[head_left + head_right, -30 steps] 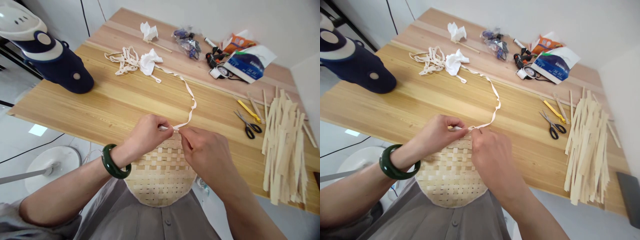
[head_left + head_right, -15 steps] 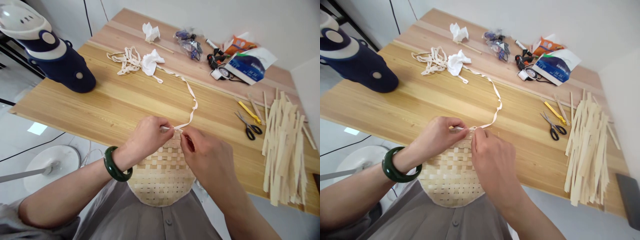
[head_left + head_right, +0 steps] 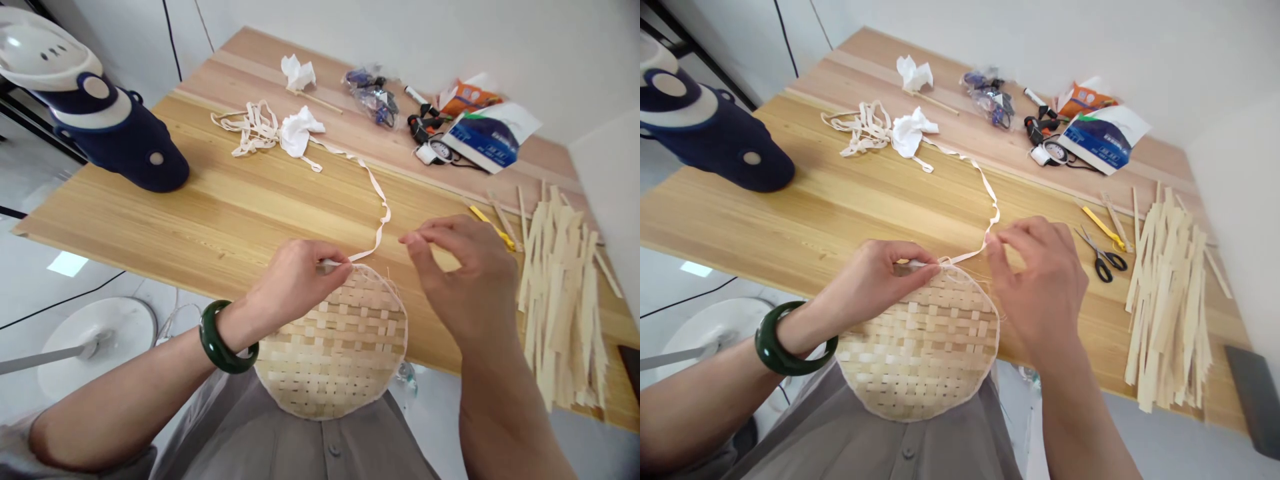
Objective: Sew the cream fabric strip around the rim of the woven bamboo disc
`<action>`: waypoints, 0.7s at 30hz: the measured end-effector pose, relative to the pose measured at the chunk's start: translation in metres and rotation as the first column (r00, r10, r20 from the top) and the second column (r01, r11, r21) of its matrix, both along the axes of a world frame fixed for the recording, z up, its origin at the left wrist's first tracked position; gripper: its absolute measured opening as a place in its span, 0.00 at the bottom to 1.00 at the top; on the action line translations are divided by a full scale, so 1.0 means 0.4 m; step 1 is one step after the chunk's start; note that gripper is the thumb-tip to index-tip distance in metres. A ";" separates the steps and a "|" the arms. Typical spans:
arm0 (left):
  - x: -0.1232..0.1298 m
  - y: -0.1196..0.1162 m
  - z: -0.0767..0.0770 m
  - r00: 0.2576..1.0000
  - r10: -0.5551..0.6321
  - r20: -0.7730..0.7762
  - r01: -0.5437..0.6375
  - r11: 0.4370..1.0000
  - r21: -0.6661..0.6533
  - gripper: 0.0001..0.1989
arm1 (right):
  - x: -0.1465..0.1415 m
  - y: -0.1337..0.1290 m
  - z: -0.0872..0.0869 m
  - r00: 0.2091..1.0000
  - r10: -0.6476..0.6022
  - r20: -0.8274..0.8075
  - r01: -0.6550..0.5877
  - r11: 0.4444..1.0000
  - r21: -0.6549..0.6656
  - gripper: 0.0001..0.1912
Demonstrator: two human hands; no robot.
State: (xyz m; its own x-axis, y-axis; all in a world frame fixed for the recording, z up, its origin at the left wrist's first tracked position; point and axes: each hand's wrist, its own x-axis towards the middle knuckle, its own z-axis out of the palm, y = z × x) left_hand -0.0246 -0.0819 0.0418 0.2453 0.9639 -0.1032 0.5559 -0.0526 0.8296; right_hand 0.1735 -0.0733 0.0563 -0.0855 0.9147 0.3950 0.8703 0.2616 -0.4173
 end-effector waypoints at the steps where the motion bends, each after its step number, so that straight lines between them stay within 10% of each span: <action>1: -0.001 -0.001 0.000 0.999 -0.017 0.033 0.016 1.000 0.006 0.09 | 0.012 0.017 -0.002 0.996 -0.009 -0.090 -0.001 0.995 -0.104 0.11; 4: 0.002 -0.002 0.000 0.993 -0.064 0.099 0.059 0.997 0.052 0.08 | 0.023 0.052 -0.019 0.907 -0.027 -0.420 -0.263 0.743 -0.616 0.12; 7: 0.007 -0.002 0.002 0.990 -0.083 0.114 0.074 0.994 0.080 0.07 | 0.010 0.056 -0.029 0.739 -0.203 -0.642 -0.521 0.433 -0.736 0.11; 13: 0.006 -0.002 0.003 0.981 -0.097 0.170 0.084 0.993 0.080 0.06 | -0.006 0.057 -0.037 0.471 -0.420 -0.775 -0.729 0.310 -0.611 0.11; 21: -0.003 0.006 -0.024 0.970 -0.025 0.243 0.063 0.987 -0.150 0.11 | 0.055 0.136 -0.102 0.012 -0.502 -0.865 -0.356 0.806 -0.473 0.08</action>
State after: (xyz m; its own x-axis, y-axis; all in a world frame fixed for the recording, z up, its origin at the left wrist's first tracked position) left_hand -0.0257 -0.0793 0.0323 0.3231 0.9284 -0.1835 0.3402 0.0670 0.9379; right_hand 0.1957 -0.0189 0.0155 0.0426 0.9040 -0.4255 -0.4723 -0.3571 -0.8059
